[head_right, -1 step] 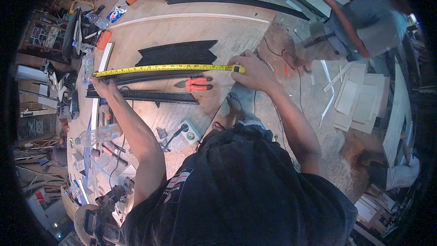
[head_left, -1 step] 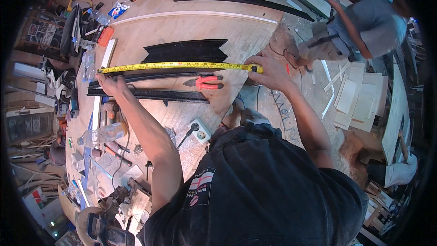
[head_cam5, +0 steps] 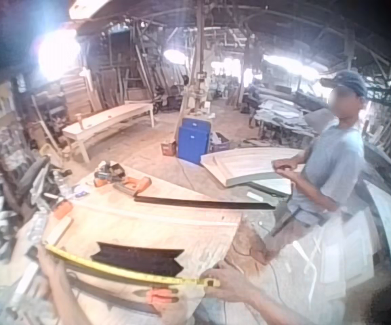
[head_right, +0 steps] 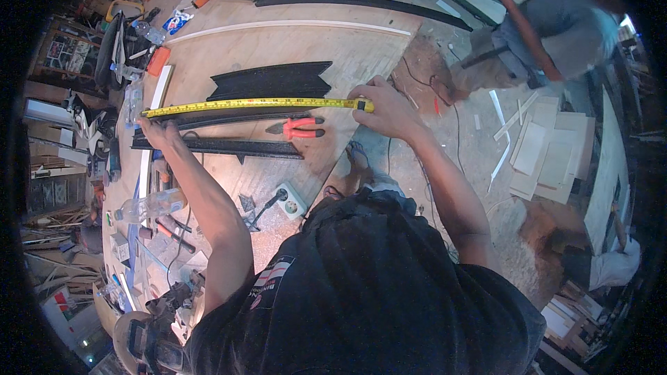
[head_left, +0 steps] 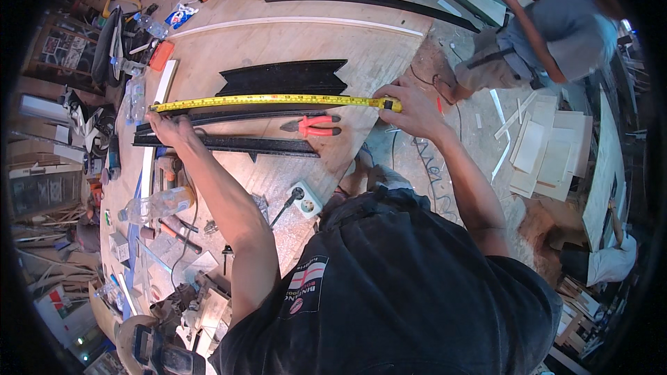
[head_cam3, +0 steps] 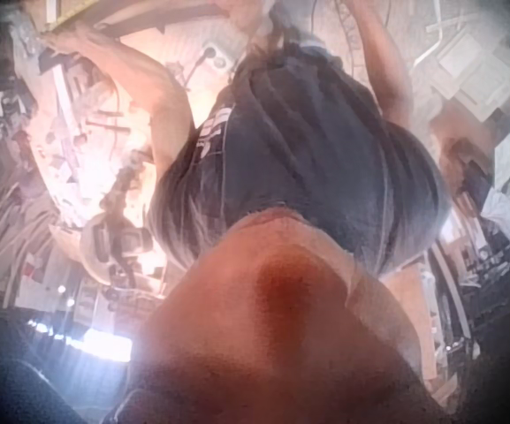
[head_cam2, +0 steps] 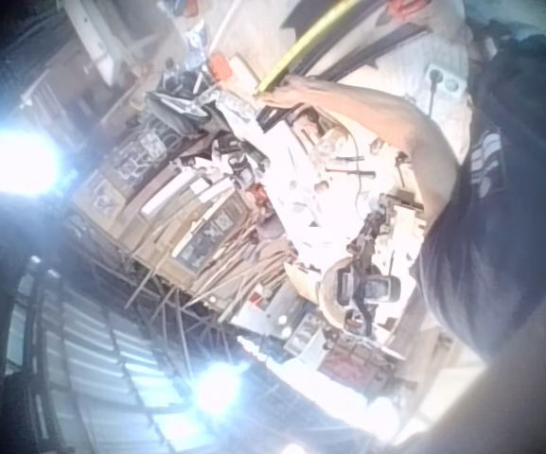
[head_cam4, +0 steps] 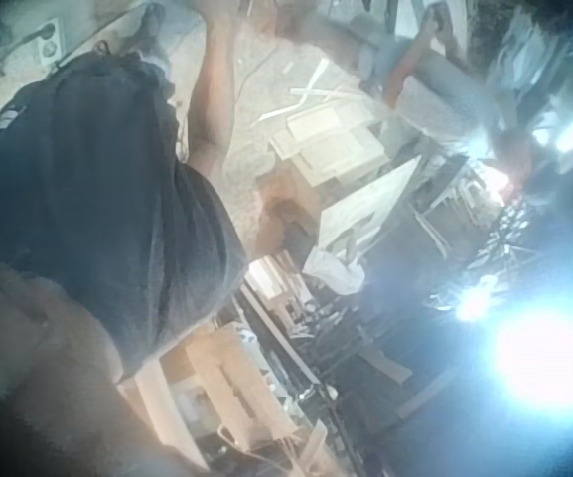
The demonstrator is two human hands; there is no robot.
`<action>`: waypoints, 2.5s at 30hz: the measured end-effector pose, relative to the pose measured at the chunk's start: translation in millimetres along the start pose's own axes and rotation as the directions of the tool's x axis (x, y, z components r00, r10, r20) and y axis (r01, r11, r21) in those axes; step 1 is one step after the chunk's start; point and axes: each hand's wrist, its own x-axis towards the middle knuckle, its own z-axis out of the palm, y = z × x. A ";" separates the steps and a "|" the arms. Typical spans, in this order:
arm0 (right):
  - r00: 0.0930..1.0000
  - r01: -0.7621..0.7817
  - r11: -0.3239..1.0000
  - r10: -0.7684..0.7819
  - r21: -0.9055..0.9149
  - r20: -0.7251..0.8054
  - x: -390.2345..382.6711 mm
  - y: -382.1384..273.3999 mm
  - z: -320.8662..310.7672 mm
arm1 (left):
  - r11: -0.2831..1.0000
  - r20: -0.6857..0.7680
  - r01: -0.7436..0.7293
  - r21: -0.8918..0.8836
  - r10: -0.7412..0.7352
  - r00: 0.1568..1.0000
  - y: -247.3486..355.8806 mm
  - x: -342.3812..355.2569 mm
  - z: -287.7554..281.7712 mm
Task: The person measures and marks wooden planks and black plastic strips using a tape measure, pencil, and try square in a woodworking shop. They align the strips on the planks, measure lengths, and draw cut lines to prepare for cutting.
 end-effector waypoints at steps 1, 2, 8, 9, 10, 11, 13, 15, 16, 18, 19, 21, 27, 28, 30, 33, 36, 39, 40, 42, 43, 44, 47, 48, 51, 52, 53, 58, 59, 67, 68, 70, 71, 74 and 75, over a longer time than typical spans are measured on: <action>1.000 0.004 1.000 -0.004 0.001 -0.001 0.1 0.4 0.2 | 1.000 0.000 0.003 -0.002 -0.003 1.000 -0.1 -0.1 -0.8; 1.000 0.008 1.000 -0.008 0.002 -0.003 0.0 0.7 0.6 | 1.000 -0.004 0.008 0.002 -0.008 1.000 0.0 -0.7 -1.1; 0.999 0.018 1.000 -0.019 -0.012 -0.040 3.3 1.1 -1.2 | 1.000 -0.030 0.004 0.021 -0.004 1.000 -2.2 -5.0 7.8; 0.999 0.016 1.000 -0.017 -0.018 -0.039 4.2 1.1 -1.6 | 1.000 -0.028 0.002 0.020 -0.002 1.000 -3.0 -4.6 8.9; 0.999 0.017 1.000 -0.017 -0.012 -0.041 4.3 0.9 -1.5 | 1.000 -0.026 -0.001 0.018 0.001 1.000 -3.3 -4.2 9.3; 0.999 0.009 1.000 -0.010 -0.010 -0.037 4.6 0.7 -1.4 | 1.000 -0.023 -0.005 0.027 0.006 1.000 -3.6 -3.8 9.3; 0.999 -0.003 1.000 0.002 -0.010 -0.033 4.3 0.4 -1.2 | 0.998 -0.052 0.004 0.066 0.000 0.999 -3.4 -3.5 9.1; 0.999 -0.005 1.000 0.004 -0.013 -0.036 4.1 0.2 -1.1 | 0.999 -0.029 -0.015 0.052 0.016 0.999 -3.0 -4.7 9.7; 0.999 -0.014 1.000 0.013 -0.014 -0.031 4.0 0.1 -1.4 | 0.998 -0.035 -0.016 0.056 0.018 0.999 -2.7 -5.8 10.4; 0.999 -0.019 1.000 0.019 -0.012 -0.025 3.9 -0.2 -1.9 | 0.999 -0.051 -0.008 0.049 0.011 0.999 -2.2 -8.3 12.3; 0.999 -0.022 1.000 0.022 -0.011 -0.024 4.0 -0.5 -2.4 | 0.999 -0.059 -0.004 0.046 0.007 0.998 -2.2 -9.3 13.2; 0.999 -0.032 0.999 0.032 -0.014 -0.017 4.1 -1.1 -3.1 | 0.999 -0.069 0.006 0.048 -0.003 0.998 -2.8 -10.5 13.8; 0.998 -0.066 0.997 0.066 -0.037 0.005 4.7 -2.2 -3.7 | 0.990 -0.016 -0.019 0.141 0.022 1.000 -7.8 -5.2 10.8; 0.998 -0.066 0.997 0.066 -0.037 0.003 4.8 -2.2 -3.8 | 0.989 -0.051 0.004 0.150 0.004 0.999 -8.4 -4.4 10.3; 0.999 -0.050 0.998 0.050 -0.032 -0.004 4.8 -2.2 -3.3 | 0.988 -0.028 -0.022 0.155 0.026 0.999 -9.5 -3.7 9.4; 0.998 -0.057 0.998 0.057 -0.019 -0.012 4.7 -2.4 -2.3 | 0.989 -0.032 -0.029 0.146 0.034 0.999 -10.9 -4.1 8.8; 0.998 -0.048 0.999 0.049 0.025 -0.039 4.1 -2.9 -1.1 | 0.992 0.002 -0.057 0.108 0.057 0.998 -11.5 -3.3 8.4; 0.998 -0.054 0.998 0.055 0.017 -0.031 4.3 -2.7 -0.3 | 0.994 0.014 -0.072 0.083 0.071 0.997 -11.5 -2.1 8.2; 0.998 -0.056 0.998 0.056 0.015 -0.027 4.6 -2.6 0.1 | 0.994 -0.011 -0.056 0.096 0.058 0.998 -11.1 -1.9 8.0; 0.998 -0.059 0.998 0.059 0.012 -0.024 5.4 -2.3 0.8 | 0.999 -0.026 -0.036 0.037 0.037 0.999 -9.8 -2.3 6.9; 0.998 -0.057 0.998 0.057 0.014 -0.024 5.8 -2.2 1.2 | 1.000 -0.045 -0.018 0.017 0.019 0.999 -9.1 -2.6 6.2; 0.998 -0.054 0.998 0.054 0.016 -0.027 6.1 -2.2 1.3 | 1.000 -0.048 -0.020 0.019 0.021 0.999 -8.9 -2.7 6.0; 0.998 -0.063 0.998 0.063 -0.013 -0.015 7.0 -2.6 1.1 | 0.999 -0.045 -0.032 0.042 0.034 0.998 -9.6 -1.3 5.8; 0.997 -0.075 0.997 0.075 -0.035 -0.009 7.1 -2.9 0.8 | 0.997 -0.036 -0.041 0.062 0.043 0.998 -10.4 -0.2 6.2; 0.998 -0.070 0.997 0.069 -0.044 -0.004 7.1 -4.2 0.6 | 0.997 -0.018 -0.042 0.066 0.044 0.999 -10.3 2.0 5.9; 0.998 -0.068 0.997 0.068 -0.020 -0.010 7.0 -4.6 0.7 | 0.997 -0.044 -0.018 0.069 0.021 0.999 -9.9 2.0 5.8; 0.998 -0.066 0.998 0.066 0.004 -0.016 6.8 -5.0 0.9 | 0.999 -0.027 -0.022 0.033 0.023 0.999 -9.3 1.3 5.7; 0.997 -0.070 0.997 0.071 0.028 -0.021 6.5 -6.7 2.3 | 0.999 -0.064 -0.010 -0.039 0.007 0.998 -7.1 -4.6 8.3; 0.997 -0.073 0.997 0.073 0.030 -0.020 6.6 -7.3 2.2 | 0.999 -0.067 -0.009 -0.036 0.007 0.998 -6.9 -5.3 8.9; 0.998 -0.065 0.998 0.066 0.021 -0.016 6.6 -7.5 2.9 | 1.000 -0.071 0.008 0.019 -0.006 0.997 -4.9 -6.6 10.8; 0.998 -0.054 0.998 0.055 0.027 -0.020 6.2 -4.9 4.0 | 0.999 -0.034 -0.021 0.044 0.022 0.999 -4.5 -8.7 12.1; 0.999 -0.037 0.999 0.038 0.016 -0.029 5.5 2.1 6.5 | 0.991 -0.048 -0.028 0.128 0.034 0.998 -4.3 -16.5 14.1; 0.999 -0.031 1.000 0.031 -0.001 -0.033 5.4 5.9 8.1 | 0.992 -0.050 0.003 0.123 0.003 0.999 -4.1 -21.3 14.6; 0.996 0.077 0.997 -0.077 -0.014 -0.048 9.6 15.1 11.0 | 0.992 0.027 0.035 0.117 -0.038 0.999 -0.4 -31.4 17.0; 0.997 0.063 0.998 -0.063 0.003 -0.041 10.4 16.5 11.1 | 0.998 -0.026 0.007 0.066 -0.006 1.000 -2.3 -35.4 17.6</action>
